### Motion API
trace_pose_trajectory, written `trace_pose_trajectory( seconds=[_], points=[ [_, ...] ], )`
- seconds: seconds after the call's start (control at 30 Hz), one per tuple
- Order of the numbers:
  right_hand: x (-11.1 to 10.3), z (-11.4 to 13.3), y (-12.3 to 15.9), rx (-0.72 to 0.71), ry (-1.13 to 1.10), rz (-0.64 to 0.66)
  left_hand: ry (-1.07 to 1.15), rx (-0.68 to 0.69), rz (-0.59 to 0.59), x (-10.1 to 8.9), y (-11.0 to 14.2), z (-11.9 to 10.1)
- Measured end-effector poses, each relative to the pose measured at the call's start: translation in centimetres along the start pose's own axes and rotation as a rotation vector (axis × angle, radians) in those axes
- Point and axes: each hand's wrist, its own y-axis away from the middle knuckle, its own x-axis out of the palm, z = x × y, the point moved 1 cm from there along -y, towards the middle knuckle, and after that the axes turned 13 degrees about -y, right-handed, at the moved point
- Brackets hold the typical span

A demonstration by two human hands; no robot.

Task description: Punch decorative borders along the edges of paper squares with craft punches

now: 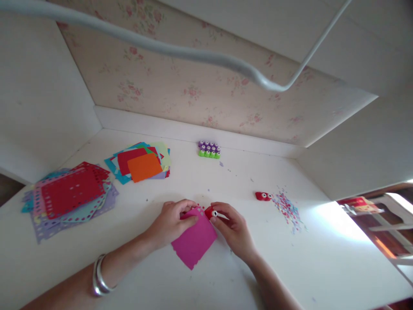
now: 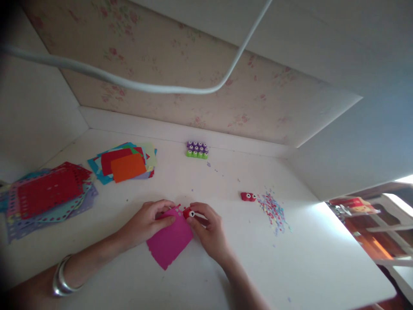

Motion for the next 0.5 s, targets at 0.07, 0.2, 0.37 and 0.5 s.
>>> trace_pose_trajectory(
  seconds=[0.07, 0.2, 0.37, 0.5],
  points=[
    [0.05, 0.11, 0.07, -0.011, 0.004, 0.005, -0.026, -0.005, 0.004, -0.01, 0.00, 0.01],
    [0.00, 0.08, 0.10, -0.023, -0.002, -0.004, -0.074, -0.013, -0.006, 0.02, 0.05, 0.04],
    [-0.17, -0.06, 0.11, -0.015, 0.013, -0.015, -0.105, -0.003, -0.029, -0.02, 0.05, -0.02],
    [-0.17, 0.12, 0.14, -0.024, 0.021, -0.003, -0.134, 0.010, -0.054, -0.04, 0.02, 0.02]
  ],
)
